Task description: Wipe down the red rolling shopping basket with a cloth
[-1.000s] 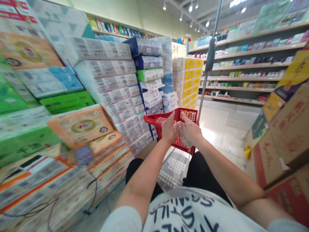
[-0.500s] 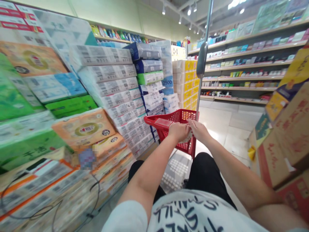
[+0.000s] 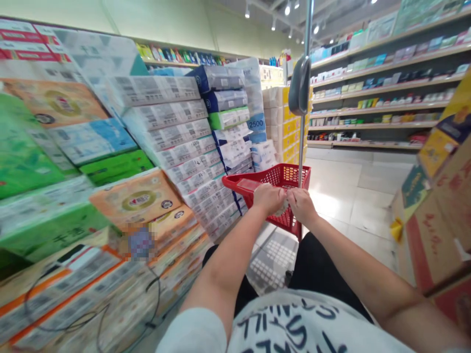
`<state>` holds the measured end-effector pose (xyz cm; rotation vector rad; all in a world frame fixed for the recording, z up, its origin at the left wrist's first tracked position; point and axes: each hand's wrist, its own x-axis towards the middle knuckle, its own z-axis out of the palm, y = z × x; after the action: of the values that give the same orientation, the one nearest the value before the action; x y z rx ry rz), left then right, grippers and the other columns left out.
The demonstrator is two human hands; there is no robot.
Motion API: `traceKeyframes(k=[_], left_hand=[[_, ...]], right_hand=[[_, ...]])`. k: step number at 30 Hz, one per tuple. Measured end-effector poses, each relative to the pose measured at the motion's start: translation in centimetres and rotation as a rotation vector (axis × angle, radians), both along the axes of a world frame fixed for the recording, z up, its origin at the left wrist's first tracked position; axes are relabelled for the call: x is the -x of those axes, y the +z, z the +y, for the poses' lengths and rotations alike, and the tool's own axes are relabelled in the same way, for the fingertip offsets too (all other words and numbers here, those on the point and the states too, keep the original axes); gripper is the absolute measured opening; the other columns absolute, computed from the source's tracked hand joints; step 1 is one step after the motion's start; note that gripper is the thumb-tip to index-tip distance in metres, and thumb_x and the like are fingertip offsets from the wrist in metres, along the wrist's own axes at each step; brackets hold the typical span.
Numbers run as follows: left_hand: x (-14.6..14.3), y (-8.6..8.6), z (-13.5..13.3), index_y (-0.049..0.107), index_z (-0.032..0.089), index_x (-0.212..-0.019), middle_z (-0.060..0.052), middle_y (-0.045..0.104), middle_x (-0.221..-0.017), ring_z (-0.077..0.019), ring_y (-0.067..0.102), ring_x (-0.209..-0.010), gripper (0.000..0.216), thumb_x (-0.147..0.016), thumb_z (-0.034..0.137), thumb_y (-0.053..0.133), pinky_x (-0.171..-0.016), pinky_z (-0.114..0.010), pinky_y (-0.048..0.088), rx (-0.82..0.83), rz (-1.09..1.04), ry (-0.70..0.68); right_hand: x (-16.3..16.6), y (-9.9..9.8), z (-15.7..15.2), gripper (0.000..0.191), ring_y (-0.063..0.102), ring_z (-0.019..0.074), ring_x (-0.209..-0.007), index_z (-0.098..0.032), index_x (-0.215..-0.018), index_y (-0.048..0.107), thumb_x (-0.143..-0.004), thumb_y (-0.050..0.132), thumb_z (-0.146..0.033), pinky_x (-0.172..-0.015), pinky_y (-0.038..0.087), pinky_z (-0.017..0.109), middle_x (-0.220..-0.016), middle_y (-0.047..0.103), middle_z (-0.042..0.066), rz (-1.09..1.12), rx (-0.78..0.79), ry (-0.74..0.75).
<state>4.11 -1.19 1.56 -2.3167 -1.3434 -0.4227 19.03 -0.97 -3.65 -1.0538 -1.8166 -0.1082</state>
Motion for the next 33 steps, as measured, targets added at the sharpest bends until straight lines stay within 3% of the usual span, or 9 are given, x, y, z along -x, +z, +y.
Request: traceKeyframes(k=[2,4,11,16,19,24,27,30,33], left_hand=[[-0.3,1.2,0.9,0.069,0.019,-0.078,-0.008,0.070,-0.080,-0.0221,0.065,-0.076,0.046,-0.095,0.035,0.029,-0.073,-0.037,0.046,0.138,0.135,-0.034],[-0.2,1.4,1.1,0.068,0.019,-0.077,-0.008,0.070,-0.080,-0.0218,0.064,-0.077,0.046,-0.095,0.035,0.029,-0.073,-0.037,0.046,0.121,0.143,-0.071],[0.5,-2.0,-1.5,0.064,0.019,-0.092,-0.008,0.068,-0.093,-0.0235,0.058,-0.099,0.041,-0.096,0.037,0.028,-0.095,-0.042,0.038,-0.166,-0.136,-0.111],[-0.3,1.7,0.9,0.067,0.021,-0.087,-0.005,0.071,-0.082,-0.0207,0.065,-0.078,0.042,-0.095,0.036,0.029,-0.074,-0.034,0.046,0.205,0.146,-0.102],[0.4,2.7,1.8,0.068,0.021,-0.086,-0.005,0.072,-0.086,-0.0203,0.065,-0.084,0.038,-0.094,0.033,0.034,-0.080,-0.034,0.047,0.215,0.169,-0.160],[2.4,-1.5,-0.1,0.063,0.020,-0.115,-0.006,0.057,-0.134,-0.0236,0.042,-0.131,0.037,-0.094,0.027,0.034,-0.108,-0.043,0.035,-0.223,-0.291,-0.057],[3.1,-4.1,-1.2,0.054,0.018,-0.129,-0.006,0.051,-0.140,-0.0238,0.031,-0.139,0.042,-0.093,0.025,0.033,-0.111,-0.045,0.032,-0.299,-0.329,-0.113],[3.1,-4.0,-1.1,0.058,0.020,-0.123,-0.006,0.058,-0.133,-0.0230,0.039,-0.135,0.038,-0.093,0.025,0.036,-0.111,-0.046,0.031,-0.254,-0.291,-0.128],[3.6,-1.8,0.1,0.061,0.022,-0.120,-0.004,0.061,-0.129,-0.0223,0.044,-0.129,0.036,-0.094,0.027,0.035,-0.111,-0.047,0.029,-0.154,-0.248,-0.015]], right_hand=[[-0.1,0.5,0.1,0.044,0.061,0.0199,-0.079,-0.019,-0.075,0.062,-0.099,0.029,-0.034,-0.079,0.040,0.032,-0.078,0.068,0.007,-0.046,0.047,0.011],[-0.1,1.1,0.1,0.044,0.060,0.0189,-0.077,-0.019,-0.075,0.061,-0.099,0.029,-0.035,-0.076,0.040,0.030,-0.077,0.067,0.006,-0.071,0.094,0.042],[-0.2,0.1,-0.5,0.045,0.057,0.0190,-0.077,-0.019,-0.074,0.058,-0.100,0.026,-0.037,-0.079,0.040,0.031,-0.076,0.064,0.007,0.007,0.026,0.027],[-0.1,1.9,-1.5,0.041,0.061,0.0188,-0.080,-0.018,-0.075,0.062,-0.098,0.030,-0.029,-0.078,0.039,0.029,-0.080,0.068,0.008,-0.190,0.138,-0.093],[0.3,3.7,-2.3,0.041,0.064,0.0187,-0.077,-0.018,-0.080,0.065,-0.098,0.031,-0.031,-0.073,0.039,0.028,-0.084,0.071,0.009,-0.381,0.277,-0.180],[0.9,4.6,-3.0,0.048,0.065,0.0212,-0.092,-0.018,-0.088,0.068,-0.101,0.025,-0.036,-0.082,0.041,0.030,-0.092,0.072,0.009,-0.469,0.264,-0.210],[1.4,4.9,-3.1,0.050,0.067,0.0236,-0.088,-0.017,-0.088,0.068,-0.100,0.023,-0.035,-0.080,0.043,0.034,-0.091,0.072,0.012,-0.535,0.303,-0.233],[2.1,5.7,-3.1,0.048,0.068,0.0247,-0.081,-0.015,-0.094,0.067,-0.099,0.024,-0.035,-0.073,0.046,0.034,-0.089,0.071,0.015,-0.606,0.377,-0.209],[2.7,6.2,-2.8,0.053,0.068,0.0242,-0.083,-0.018,-0.105,0.065,-0.100,0.018,-0.042,-0.071,0.047,0.032,-0.090,0.071,0.014,-0.553,0.416,-0.218]])
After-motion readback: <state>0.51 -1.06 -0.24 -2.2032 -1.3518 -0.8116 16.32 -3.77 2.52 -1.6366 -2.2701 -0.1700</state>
